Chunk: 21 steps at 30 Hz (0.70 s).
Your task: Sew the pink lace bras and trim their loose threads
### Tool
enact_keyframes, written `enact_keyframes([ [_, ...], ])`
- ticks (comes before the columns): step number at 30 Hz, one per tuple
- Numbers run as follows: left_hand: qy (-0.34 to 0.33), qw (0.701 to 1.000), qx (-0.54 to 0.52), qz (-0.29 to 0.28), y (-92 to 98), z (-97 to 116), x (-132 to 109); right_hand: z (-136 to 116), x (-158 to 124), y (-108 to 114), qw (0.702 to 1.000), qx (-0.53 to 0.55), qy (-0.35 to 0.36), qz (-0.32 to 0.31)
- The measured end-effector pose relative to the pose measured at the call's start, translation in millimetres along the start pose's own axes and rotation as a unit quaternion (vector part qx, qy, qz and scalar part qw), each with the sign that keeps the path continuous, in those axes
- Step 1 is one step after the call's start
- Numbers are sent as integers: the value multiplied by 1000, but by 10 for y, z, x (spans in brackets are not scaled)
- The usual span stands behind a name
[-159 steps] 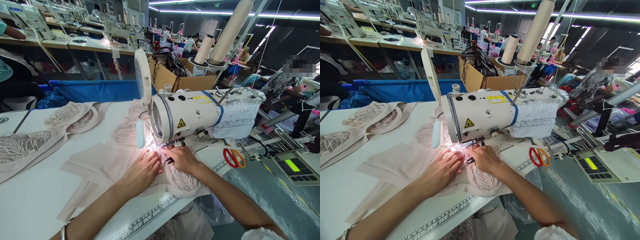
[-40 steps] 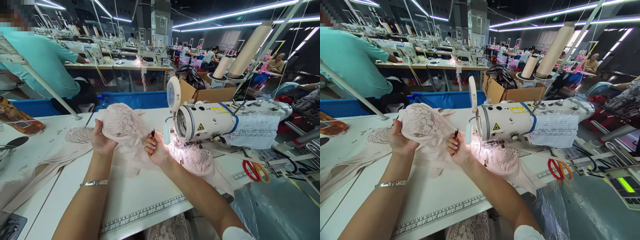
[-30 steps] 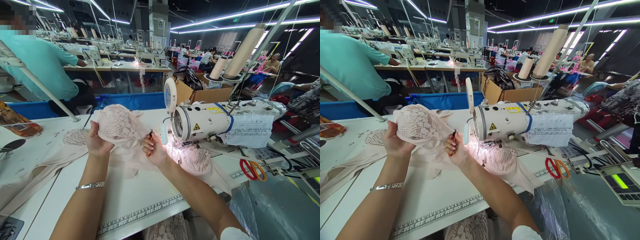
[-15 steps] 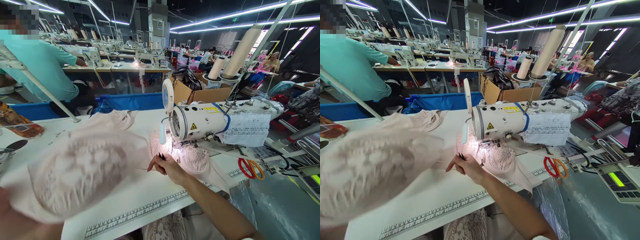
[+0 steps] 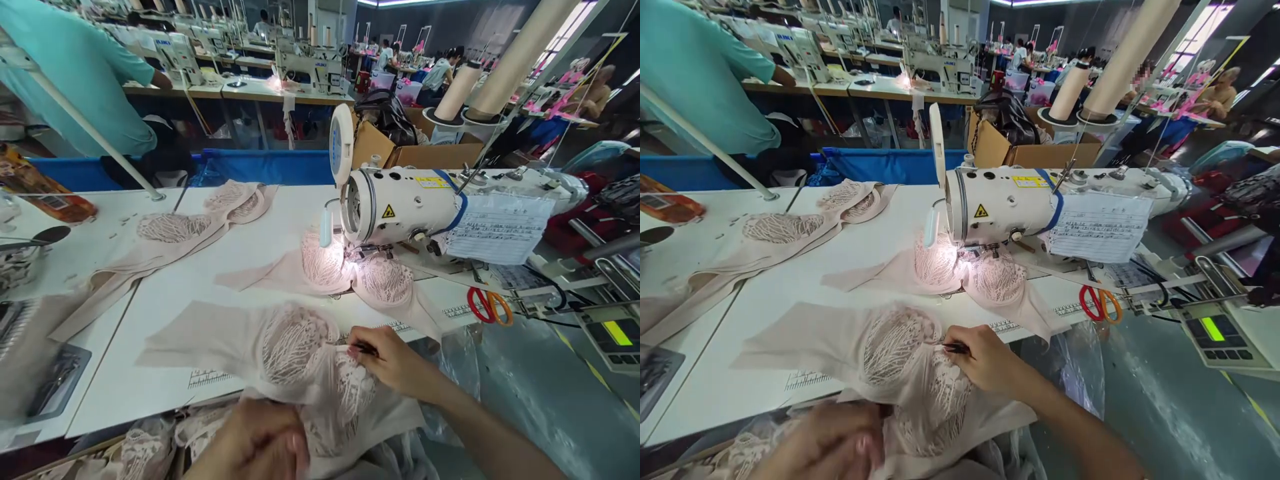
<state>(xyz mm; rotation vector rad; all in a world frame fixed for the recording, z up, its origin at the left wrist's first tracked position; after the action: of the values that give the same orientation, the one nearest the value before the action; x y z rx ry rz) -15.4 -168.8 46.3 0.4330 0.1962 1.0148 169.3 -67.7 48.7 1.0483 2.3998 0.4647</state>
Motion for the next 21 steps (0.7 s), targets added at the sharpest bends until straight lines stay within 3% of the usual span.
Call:
enact_keyframes([
  [2, 34, 993, 61, 92, 140, -62, 178, 19, -88, 5, 1000, 23, 13, -5],
  [3, 16, 986, 128, 104, 190, -41, 295, 15, -127, 8, 999, 27, 19, -6],
  [5, -55, 973, 220, 40, 205, 46, 532, -4, -199, 7, 999, 25, 27, -18],
  [8, -138, 964, 215, -77, 221, 182, 731, -36, -295, 18, 997, 24, 36, -56],
  [11, -133, 980, 79, -123, 300, 206, 763, -41, -357, 62, 993, 51, 41, -101],
  [14, -25, 979, -147, -136, 282, 24, 721, -18, -353, 113, 984, 103, 58, -136],
  [18, 82, 893, -440, -39, 117, -259, 631, 87, -263, 110, 954, 234, 63, -179],
  [21, 116, 824, -552, 55, -27, -387, 565, 207, -182, 61, 919, 353, 31, -172],
])
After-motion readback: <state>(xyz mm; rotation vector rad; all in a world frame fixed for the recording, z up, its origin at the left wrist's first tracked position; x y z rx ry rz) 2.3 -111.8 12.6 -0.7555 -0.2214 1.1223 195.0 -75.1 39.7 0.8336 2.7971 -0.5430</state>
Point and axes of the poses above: each hand's wrist, its own x-axis towards the middle knuckle, its own y-axis out of the back of the hand, z = x × y, the point moved 5 cm from there along x, towards the middle knuckle, and after that the axes turned 6 degrees about -y, right-handed, at the moved point
